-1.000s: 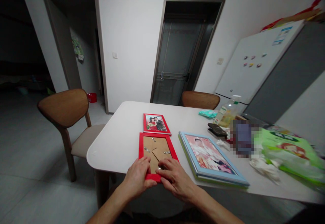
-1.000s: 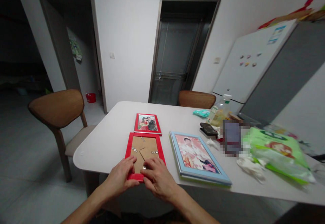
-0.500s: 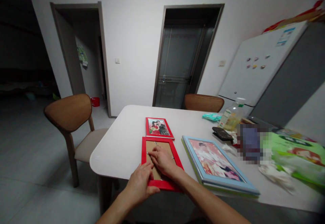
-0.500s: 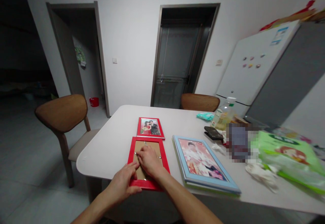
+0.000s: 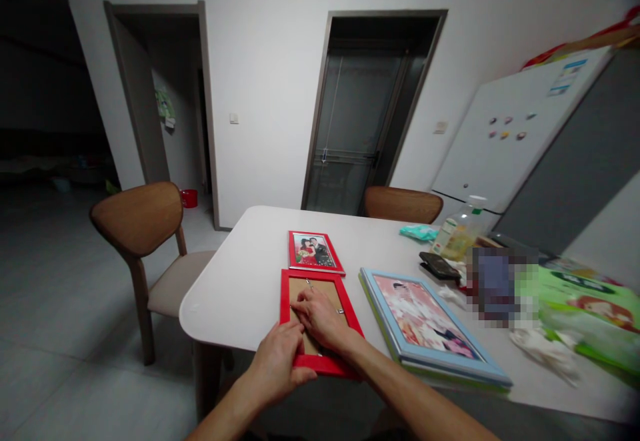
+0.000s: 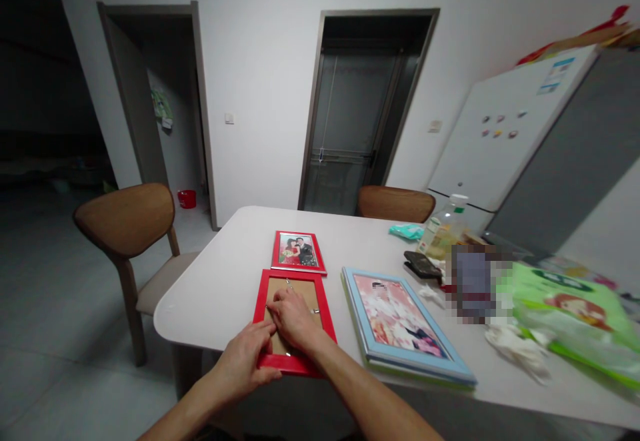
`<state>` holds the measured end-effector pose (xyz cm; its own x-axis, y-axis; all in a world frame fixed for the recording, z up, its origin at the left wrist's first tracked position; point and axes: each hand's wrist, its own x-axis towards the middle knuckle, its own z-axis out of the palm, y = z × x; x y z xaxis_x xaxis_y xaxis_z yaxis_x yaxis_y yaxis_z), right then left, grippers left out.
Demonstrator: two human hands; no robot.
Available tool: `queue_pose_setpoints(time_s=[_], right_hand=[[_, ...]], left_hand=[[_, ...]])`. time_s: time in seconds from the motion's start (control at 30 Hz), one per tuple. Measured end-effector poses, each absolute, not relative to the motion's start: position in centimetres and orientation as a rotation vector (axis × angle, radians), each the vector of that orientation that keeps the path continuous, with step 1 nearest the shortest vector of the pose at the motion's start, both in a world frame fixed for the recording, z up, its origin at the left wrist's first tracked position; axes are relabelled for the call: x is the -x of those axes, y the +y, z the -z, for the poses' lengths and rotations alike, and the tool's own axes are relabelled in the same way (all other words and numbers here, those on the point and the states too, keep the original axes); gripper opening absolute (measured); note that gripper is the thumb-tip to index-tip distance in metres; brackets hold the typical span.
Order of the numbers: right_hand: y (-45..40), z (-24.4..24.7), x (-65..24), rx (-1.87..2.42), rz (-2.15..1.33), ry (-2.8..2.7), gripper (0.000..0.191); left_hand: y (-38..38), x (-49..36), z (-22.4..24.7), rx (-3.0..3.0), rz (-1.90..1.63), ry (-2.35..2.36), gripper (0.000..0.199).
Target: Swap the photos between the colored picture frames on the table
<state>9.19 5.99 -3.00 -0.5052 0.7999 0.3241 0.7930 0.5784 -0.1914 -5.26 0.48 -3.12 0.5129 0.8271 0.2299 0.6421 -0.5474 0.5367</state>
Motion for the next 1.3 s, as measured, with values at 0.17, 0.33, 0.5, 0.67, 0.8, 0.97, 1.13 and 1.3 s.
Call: queue_pose_setpoints(time_s=[0.17,0.33,0.5,0.67,0.8,0.97,1.13,1.3], right_hand=[[7.1,3.3,-9.8,1.397,-0.156,-2.347,0.020],[10.8,4.1,-10.9,1.722,-0.172,-2.044,0.022],[13.9,5.4,-11.1,1.945,-0.214,-1.847,0.027],[14.2,5.3,-10.8,1.998,-0.203,-1.740,0.027],[13.6,4.4,-11.0,1.886,-0.223,-1.730,0.023],[12.0,3.4,-12.6,1.696,-0.315,-1.725,0.023],[8.6,2.7,-15.5,1.594,-0.431,-1.612,0.027],[4.5,2.4,-15.5,1.272,-0.904,-0.990,0.035]], left_hand=[[0.4,5.3,3.4,-2.385,-0.641,1.224,0.035],[0.2,5.3,3.5,-2.386,-0.617,1.261,0.039],[0.0,5.2,3.4,-2.389,-0.584,1.285,0.049],[-0.2,5.3,3.1,-2.383,-0.544,1.324,0.064],[-0.5,5.2,2.3,-2.384,-0.526,1.357,0.066],[-0.7,2.3,1.8,-2.471,-0.414,1.282,0.068],[-0.6,0.6,3.5,-2.489,-0.403,1.227,0.049],[-0.7,1.4,2.1,-2.259,-0.901,1.154,0.046]])
